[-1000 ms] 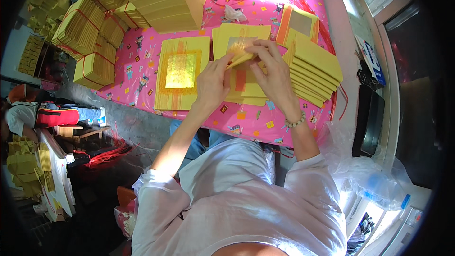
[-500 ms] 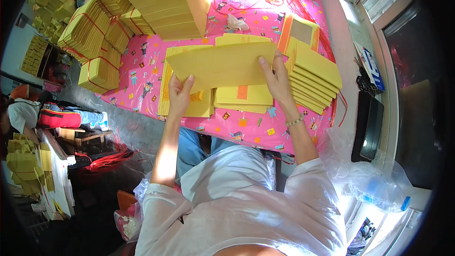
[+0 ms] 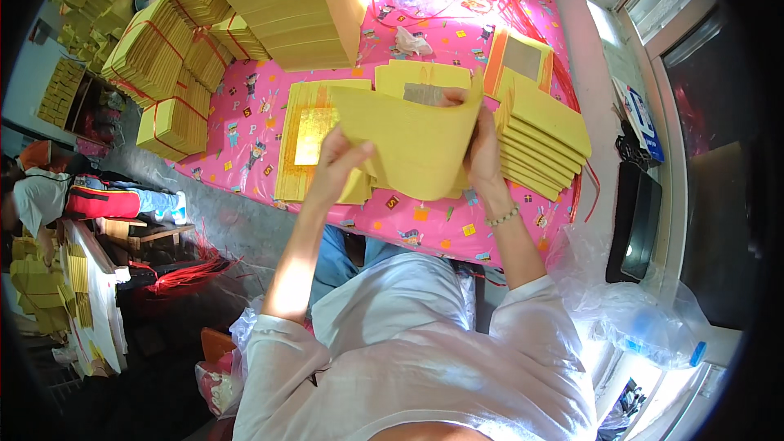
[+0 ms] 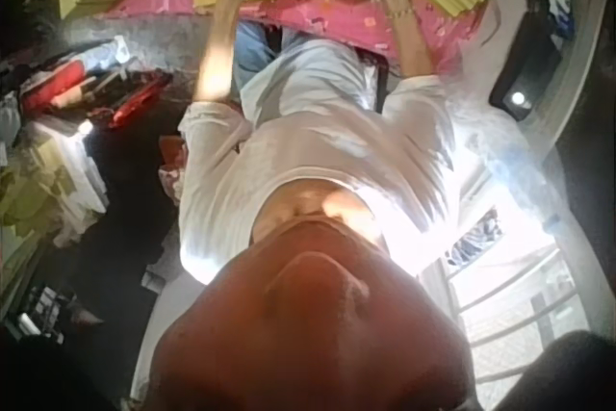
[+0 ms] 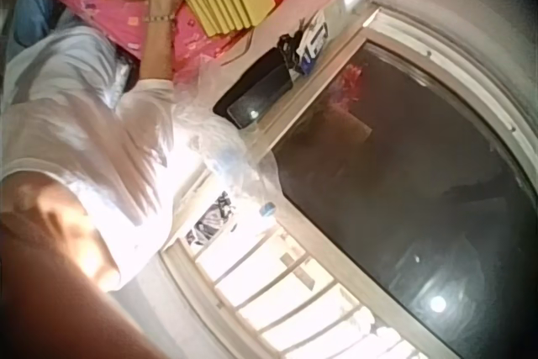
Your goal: The person folds yellow paper sheets with a central gold square into small packets. They repeatedly pick up a sheet, fold it in half, and place the finished packet onto a growing stack on the table.
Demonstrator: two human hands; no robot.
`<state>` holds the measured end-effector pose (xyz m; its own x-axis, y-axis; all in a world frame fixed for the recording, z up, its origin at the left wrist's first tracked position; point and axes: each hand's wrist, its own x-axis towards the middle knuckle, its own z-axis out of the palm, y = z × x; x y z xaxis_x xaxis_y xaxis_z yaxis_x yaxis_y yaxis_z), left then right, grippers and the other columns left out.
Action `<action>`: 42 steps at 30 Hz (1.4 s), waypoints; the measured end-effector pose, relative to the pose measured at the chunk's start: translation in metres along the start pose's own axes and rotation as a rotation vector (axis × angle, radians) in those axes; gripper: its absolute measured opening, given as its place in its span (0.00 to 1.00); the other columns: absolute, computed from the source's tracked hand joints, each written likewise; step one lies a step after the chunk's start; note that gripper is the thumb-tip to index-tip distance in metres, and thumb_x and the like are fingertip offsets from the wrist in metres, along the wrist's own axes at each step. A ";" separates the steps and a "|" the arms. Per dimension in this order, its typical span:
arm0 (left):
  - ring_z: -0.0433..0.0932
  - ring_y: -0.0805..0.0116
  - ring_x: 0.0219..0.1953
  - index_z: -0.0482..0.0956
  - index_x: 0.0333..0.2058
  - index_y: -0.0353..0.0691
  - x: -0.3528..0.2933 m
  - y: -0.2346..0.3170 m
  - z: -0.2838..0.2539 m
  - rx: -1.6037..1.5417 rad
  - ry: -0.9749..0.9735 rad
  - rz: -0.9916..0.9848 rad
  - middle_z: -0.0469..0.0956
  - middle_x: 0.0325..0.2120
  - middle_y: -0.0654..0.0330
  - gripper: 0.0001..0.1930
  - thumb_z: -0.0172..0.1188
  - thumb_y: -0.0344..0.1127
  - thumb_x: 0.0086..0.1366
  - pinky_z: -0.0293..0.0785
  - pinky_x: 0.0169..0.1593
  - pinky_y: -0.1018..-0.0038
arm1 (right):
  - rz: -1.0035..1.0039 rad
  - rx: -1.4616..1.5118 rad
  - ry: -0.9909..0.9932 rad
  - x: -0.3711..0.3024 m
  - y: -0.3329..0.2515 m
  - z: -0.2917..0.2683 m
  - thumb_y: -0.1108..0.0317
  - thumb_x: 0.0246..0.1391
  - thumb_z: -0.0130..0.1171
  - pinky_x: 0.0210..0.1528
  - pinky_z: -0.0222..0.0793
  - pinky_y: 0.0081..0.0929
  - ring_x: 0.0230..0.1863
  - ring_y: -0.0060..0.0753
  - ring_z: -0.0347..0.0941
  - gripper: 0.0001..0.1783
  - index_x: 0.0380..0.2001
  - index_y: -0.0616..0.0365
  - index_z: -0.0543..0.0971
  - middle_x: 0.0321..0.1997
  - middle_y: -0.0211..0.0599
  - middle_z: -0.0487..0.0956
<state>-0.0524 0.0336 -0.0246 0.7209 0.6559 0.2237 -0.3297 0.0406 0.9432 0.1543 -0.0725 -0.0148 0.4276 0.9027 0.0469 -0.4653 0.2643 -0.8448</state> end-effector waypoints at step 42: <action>0.68 0.70 0.56 0.57 0.60 0.36 0.042 0.001 0.057 0.029 -0.010 -0.196 0.68 0.54 0.56 0.26 0.52 0.23 0.64 0.64 0.58 0.73 | -0.011 -0.446 -0.043 -0.016 -0.002 -0.007 0.73 0.56 0.59 0.50 0.70 0.24 0.50 0.24 0.72 0.24 0.55 0.65 0.66 0.50 0.38 0.75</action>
<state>0.0127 0.0183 -0.0003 0.7754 0.6303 0.0372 -0.1648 0.1452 0.9756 0.1537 -0.0900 -0.0180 0.3939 0.9164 0.0709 -0.0771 0.1098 -0.9910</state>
